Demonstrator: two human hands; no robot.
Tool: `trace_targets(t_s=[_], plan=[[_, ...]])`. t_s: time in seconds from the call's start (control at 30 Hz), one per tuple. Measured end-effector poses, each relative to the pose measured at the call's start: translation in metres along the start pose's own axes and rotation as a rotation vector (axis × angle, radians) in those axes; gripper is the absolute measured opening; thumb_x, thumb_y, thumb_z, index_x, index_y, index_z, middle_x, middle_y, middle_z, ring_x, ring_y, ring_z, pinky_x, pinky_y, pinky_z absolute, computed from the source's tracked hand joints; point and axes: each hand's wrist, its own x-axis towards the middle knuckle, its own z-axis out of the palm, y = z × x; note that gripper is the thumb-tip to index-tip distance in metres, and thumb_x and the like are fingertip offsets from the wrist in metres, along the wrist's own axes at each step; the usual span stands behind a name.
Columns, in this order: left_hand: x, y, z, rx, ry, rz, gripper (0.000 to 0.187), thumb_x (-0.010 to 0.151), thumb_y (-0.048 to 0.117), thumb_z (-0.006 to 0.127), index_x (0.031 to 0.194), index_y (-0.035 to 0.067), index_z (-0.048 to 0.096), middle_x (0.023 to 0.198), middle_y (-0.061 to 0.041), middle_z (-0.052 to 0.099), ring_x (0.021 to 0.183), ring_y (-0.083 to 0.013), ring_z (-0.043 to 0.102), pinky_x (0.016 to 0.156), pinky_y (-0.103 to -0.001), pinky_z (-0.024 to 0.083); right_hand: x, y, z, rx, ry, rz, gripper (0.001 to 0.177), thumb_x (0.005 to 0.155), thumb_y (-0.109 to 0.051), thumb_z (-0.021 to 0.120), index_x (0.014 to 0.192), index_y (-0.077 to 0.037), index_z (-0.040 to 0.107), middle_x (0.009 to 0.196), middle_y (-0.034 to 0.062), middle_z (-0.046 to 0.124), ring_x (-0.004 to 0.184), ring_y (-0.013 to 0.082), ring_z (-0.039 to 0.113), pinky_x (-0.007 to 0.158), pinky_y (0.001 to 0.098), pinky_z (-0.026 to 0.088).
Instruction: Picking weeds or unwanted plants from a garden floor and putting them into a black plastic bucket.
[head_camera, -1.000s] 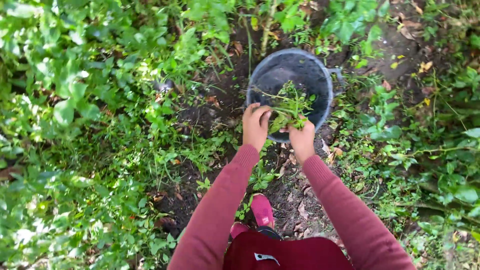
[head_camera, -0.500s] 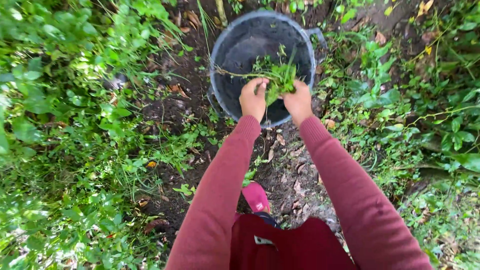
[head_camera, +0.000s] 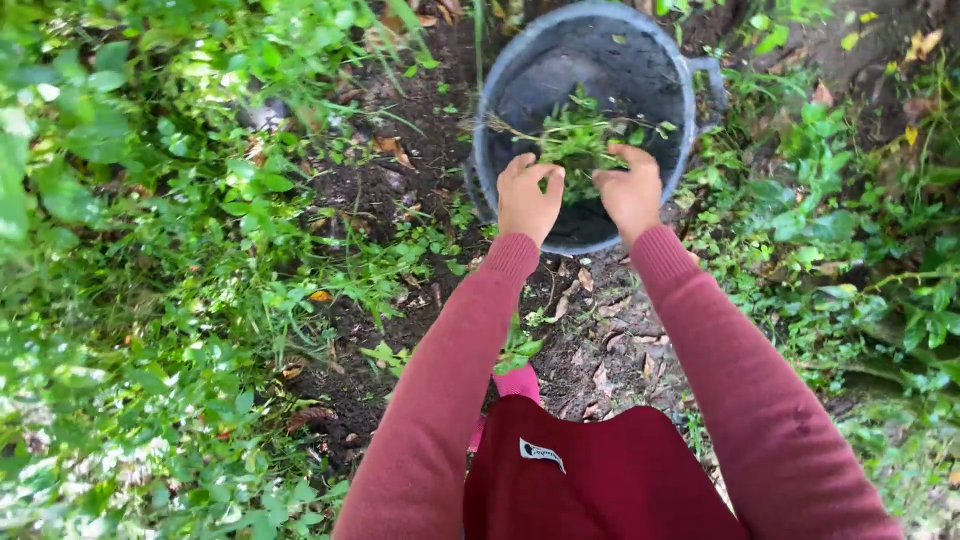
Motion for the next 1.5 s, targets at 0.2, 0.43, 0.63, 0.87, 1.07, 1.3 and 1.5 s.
trace_targets(t_s=[0.2, 0.43, 0.63, 0.87, 1.07, 1.3, 1.5], plan=[[0.007, -0.060, -0.101, -0.101, 0.149, 0.153, 0.008, 0.095, 0.008, 0.069, 0.102, 0.010, 0.070, 0.108, -0.008, 0.068, 0.110, -0.0326, 0.063, 0.104, -0.043, 0.049, -0.013, -0.080, 0.045, 0.444, -0.081, -0.161, 0.024, 0.099, 0.005, 0.064, 0.121, -0.002, 0.069, 0.103, 0.0062, 0.070, 0.083, 0.0057, 0.066, 0.073, 0.0201, 0.055], [-0.008, -0.174, -0.187, 0.150, 0.202, -0.245, 0.032, 0.084, 0.006, 0.075, 0.114, 0.012, 0.067, 0.117, -0.013, 0.063, 0.112, -0.0357, 0.059, 0.098, -0.046, 0.048, -0.055, -0.155, 0.166, 0.343, -0.491, -0.067, 0.025, 0.092, 0.003, 0.067, 0.116, -0.005, 0.068, 0.101, 0.0037, 0.068, 0.069, 0.0057, 0.066, 0.057, 0.0230, 0.057], [-0.014, -0.247, -0.202, 0.333, 0.107, -0.418, 0.076, 0.070, -0.008, 0.075, 0.138, 0.014, 0.050, 0.137, -0.017, 0.050, 0.126, -0.0401, 0.051, 0.100, -0.046, 0.048, -0.057, -0.130, 0.273, 0.201, -0.599, -0.059, 0.039, 0.086, 0.002, 0.075, 0.123, -0.002, 0.062, 0.111, 0.0096, 0.067, 0.068, 0.0112, 0.069, 0.055, 0.0270, 0.056], [-0.013, -0.337, -0.170, 0.308, 0.063, -0.455, 0.089, 0.068, -0.009, 0.076, 0.146, 0.021, 0.046, 0.150, -0.015, 0.042, 0.131, -0.0378, 0.049, 0.103, -0.045, 0.049, -0.050, -0.103, 0.359, -0.089, -0.519, -0.400, 0.051, 0.079, -0.009, 0.086, 0.121, 0.005, 0.063, 0.101, 0.0274, 0.073, 0.087, 0.0367, 0.073, 0.075, 0.0441, 0.059], [-0.009, -0.362, -0.145, 0.317, 0.076, -0.352, 0.068, 0.080, 0.000, 0.076, 0.141, 0.024, 0.059, 0.150, -0.016, 0.044, 0.129, -0.0371, 0.052, 0.105, -0.047, 0.048, -0.053, -0.104, 0.381, -0.359, -0.442, -0.474, 0.027, 0.088, -0.012, 0.081, 0.103, 0.005, 0.066, 0.096, 0.0290, 0.071, 0.090, 0.0459, 0.071, 0.077, 0.0496, 0.057], [-0.004, -0.387, -0.133, 0.268, 0.161, -0.259, 0.016, 0.084, 0.004, 0.071, 0.097, 0.011, 0.080, 0.130, -0.017, 0.067, 0.112, -0.0347, 0.068, 0.095, -0.043, 0.055, -0.054, -0.105, 0.372, -0.295, -0.393, -0.612, 0.012, 0.096, -0.008, 0.073, 0.089, 0.002, 0.070, 0.087, 0.0244, 0.070, 0.079, 0.0435, 0.070, 0.070, 0.0503, 0.056], [-0.001, -0.367, -0.159, 0.098, 0.181, -0.488, 0.014, 0.087, 0.008, 0.071, 0.095, 0.010, 0.081, 0.107, -0.019, 0.074, 0.091, -0.0360, 0.073, 0.084, -0.044, 0.057, -0.076, -0.112, 0.362, -0.160, -0.419, -0.680, 0.007, 0.093, -0.003, 0.072, 0.097, 0.003, 0.073, 0.093, 0.0238, 0.072, 0.083, 0.0407, 0.071, 0.075, 0.0459, 0.057]])
